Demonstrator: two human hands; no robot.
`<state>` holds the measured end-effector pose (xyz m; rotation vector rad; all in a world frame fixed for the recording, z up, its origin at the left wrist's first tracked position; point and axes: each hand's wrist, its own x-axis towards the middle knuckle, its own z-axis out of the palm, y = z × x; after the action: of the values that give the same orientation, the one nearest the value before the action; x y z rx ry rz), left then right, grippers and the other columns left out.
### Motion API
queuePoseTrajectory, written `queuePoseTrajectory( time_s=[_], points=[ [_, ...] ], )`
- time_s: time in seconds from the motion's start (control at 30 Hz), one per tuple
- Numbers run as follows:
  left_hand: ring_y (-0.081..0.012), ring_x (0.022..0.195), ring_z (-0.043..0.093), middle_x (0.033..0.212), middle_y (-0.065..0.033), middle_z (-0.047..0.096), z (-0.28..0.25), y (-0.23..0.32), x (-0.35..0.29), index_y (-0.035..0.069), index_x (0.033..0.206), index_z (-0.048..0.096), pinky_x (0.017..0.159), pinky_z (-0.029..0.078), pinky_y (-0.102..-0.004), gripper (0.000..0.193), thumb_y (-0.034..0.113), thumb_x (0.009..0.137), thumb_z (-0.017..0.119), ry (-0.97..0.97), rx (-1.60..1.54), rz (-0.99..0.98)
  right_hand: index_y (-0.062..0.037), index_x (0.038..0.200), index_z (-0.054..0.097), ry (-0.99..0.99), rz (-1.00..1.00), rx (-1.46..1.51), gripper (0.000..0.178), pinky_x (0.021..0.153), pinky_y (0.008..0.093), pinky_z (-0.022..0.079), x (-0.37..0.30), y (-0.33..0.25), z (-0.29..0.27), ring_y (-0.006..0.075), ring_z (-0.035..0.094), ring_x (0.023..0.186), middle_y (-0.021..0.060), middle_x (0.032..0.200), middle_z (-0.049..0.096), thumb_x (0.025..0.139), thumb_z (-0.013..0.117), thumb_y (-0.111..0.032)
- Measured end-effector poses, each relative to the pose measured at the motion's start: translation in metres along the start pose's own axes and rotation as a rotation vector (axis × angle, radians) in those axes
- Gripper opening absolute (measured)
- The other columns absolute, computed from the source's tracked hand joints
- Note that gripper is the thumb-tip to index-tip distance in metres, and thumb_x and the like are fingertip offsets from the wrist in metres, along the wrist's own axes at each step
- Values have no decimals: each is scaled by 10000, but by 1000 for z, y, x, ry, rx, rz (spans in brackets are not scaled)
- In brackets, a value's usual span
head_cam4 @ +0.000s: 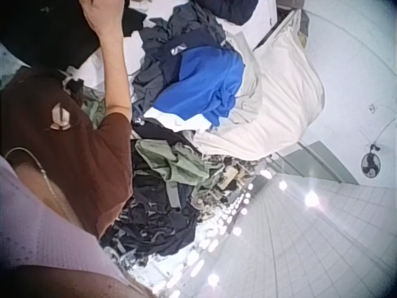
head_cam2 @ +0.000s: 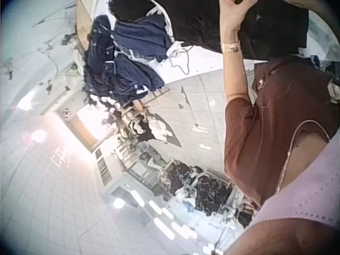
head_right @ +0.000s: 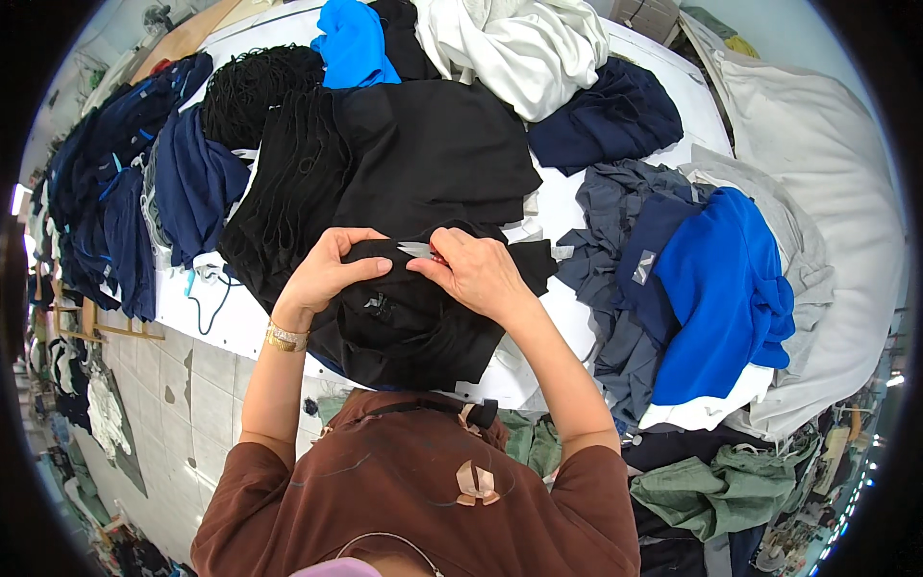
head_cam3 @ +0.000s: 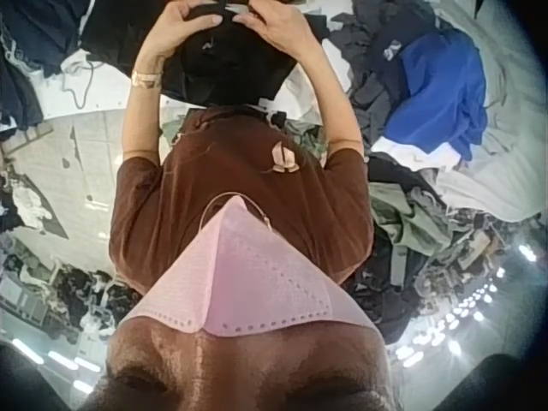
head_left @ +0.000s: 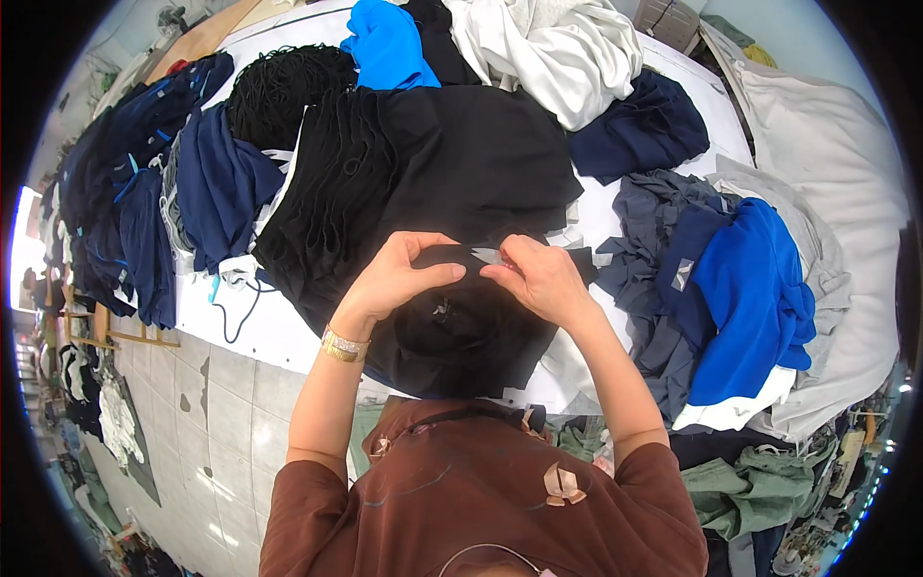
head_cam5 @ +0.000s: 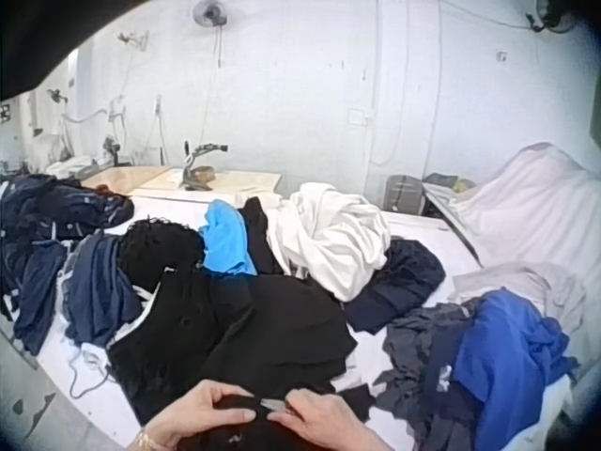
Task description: Trimming loose threads and inspecting garments on a work table.
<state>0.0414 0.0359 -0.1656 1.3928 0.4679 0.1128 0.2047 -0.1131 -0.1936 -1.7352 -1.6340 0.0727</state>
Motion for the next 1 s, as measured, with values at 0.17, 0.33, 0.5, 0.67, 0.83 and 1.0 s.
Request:
queuePoseTrajectory(
  time_s=[0.17, 0.33, 0.5, 0.67, 0.83, 1.0],
  points=[
    [-61, 783, 579, 866, -23, 663, 0, 0, 0, -29, 968, 659, 734, 460, -203, 211, 66, 781, 684, 0, 10, 8, -53, 781, 501, -19, -11, -46, 345, 489, 371, 441, 5, -4, -5, 294, 563, 573, 84, 682, 529, 824, 657, -358],
    [-58, 777, 578, 864, -24, 662, 1, 2, -1, -35, 968, 656, 725, 461, -202, 214, 72, 785, 682, 9, 58, 33, -60, 792, 516, -40, -62, -132, 313, 496, 367, 438, 9, -4, -9, 284, 560, 579, 77, 681, 525, 815, 672, -332],
    [-18, 760, 550, 839, 15, 639, 6, 8, -5, -31, 960, 650, 713, 449, -168, 191, 42, 789, 694, 5, 79, 59, -44, 813, 539, 51, 55, 53, 213, 523, 269, 437, 6, -1, -7, 180, 554, 557, 49, 723, 579, 835, 681, -202],
    [-68, 750, 579, 790, -37, 655, 14, 7, -4, -28, 896, 644, 706, 466, -227, 188, 105, 771, 687, 93, 265, 169, -16, 834, 588, 244, 420, 632, 164, 501, 201, 363, -3, -24, 5, 26, 442, 558, -9, 616, 528, 842, 674, -155],
    [-108, 725, 601, 755, -74, 651, 19, -1, -8, -30, 877, 630, 694, 473, -253, 196, 114, 756, 687, 165, 442, 270, -1, 880, 658, 194, 593, 543, 91, 589, 177, 408, -6, -45, 9, 11, 493, 648, -41, 711, 605, 842, 652, -83],
    [-209, 743, 657, 785, -125, 663, 24, -1, -16, -22, 876, 624, 690, 486, -286, 181, 97, 748, 670, 240, 496, 359, 13, 811, 634, 230, 639, 381, 131, 557, 209, 409, 0, -69, 9, 29, 501, 630, 20, 646, 592, 830, 660, -114]
  ],
)
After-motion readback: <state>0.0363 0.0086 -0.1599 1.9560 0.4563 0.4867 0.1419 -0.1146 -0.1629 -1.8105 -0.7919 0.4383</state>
